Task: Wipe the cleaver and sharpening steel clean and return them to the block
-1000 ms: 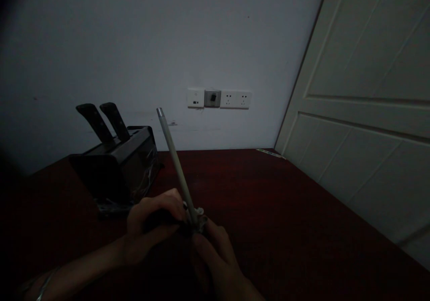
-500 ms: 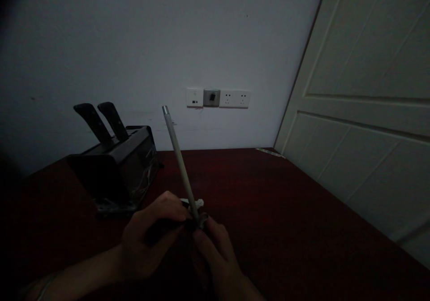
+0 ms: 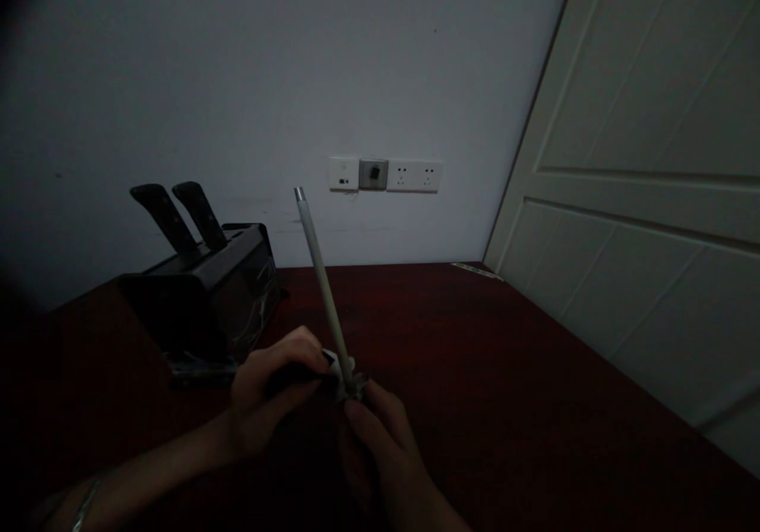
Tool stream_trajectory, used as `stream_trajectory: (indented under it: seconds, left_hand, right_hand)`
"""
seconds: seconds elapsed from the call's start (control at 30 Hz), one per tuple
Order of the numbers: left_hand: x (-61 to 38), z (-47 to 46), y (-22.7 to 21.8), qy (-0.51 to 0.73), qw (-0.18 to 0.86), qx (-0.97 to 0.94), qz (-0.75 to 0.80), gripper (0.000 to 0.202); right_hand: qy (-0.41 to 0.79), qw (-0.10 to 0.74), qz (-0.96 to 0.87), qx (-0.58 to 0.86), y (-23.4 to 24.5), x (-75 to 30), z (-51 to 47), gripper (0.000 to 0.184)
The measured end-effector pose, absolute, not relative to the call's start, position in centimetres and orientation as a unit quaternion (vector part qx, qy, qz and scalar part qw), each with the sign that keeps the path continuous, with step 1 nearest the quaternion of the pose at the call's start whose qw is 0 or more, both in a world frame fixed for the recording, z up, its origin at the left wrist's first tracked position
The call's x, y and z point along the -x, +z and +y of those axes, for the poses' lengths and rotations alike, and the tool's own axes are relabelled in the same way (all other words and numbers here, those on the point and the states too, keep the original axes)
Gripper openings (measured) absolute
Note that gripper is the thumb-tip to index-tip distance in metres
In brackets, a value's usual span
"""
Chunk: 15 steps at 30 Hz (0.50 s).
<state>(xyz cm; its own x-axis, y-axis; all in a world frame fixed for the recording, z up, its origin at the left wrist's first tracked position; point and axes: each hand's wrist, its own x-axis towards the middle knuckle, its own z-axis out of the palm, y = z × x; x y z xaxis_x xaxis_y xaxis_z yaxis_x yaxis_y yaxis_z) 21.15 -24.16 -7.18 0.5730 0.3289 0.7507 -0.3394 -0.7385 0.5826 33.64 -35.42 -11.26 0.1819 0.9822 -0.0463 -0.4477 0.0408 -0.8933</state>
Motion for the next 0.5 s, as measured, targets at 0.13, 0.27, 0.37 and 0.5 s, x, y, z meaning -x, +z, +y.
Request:
stream_trajectory:
  seconds: [0.13, 0.27, 0.37, 0.5]
  left_hand:
    - [-21.4, -23.3, -7.3, 0.498, 0.365, -0.785, 0.061, 0.004]
    - [-21.5, -22.9, -7.1, 0.504, 0.368, -0.775, 0.099, 0.003]
    - [-21.5, -22.9, -7.0, 0.503, 0.369, -0.774, 0.111, 0.004]
    - [-21.6, -22.8, -7.1, 0.509, 0.367, -0.768, 0.128, 0.004]
  right_hand:
    - [0.552, 0.637, -0.349, 0.410, -11.1, -33.8, -35.3, 0.033]
    - [0.533, 0.603, -0.380, 0.455, -10.7, -33.7, -35.1, 0.033]
    - [0.519, 0.585, -0.396, 0.481, -10.4, -33.5, -34.8, 0.031]
    - [0.514, 0.600, -0.374, 0.486, -10.5, -33.5, -34.1, 0.033]
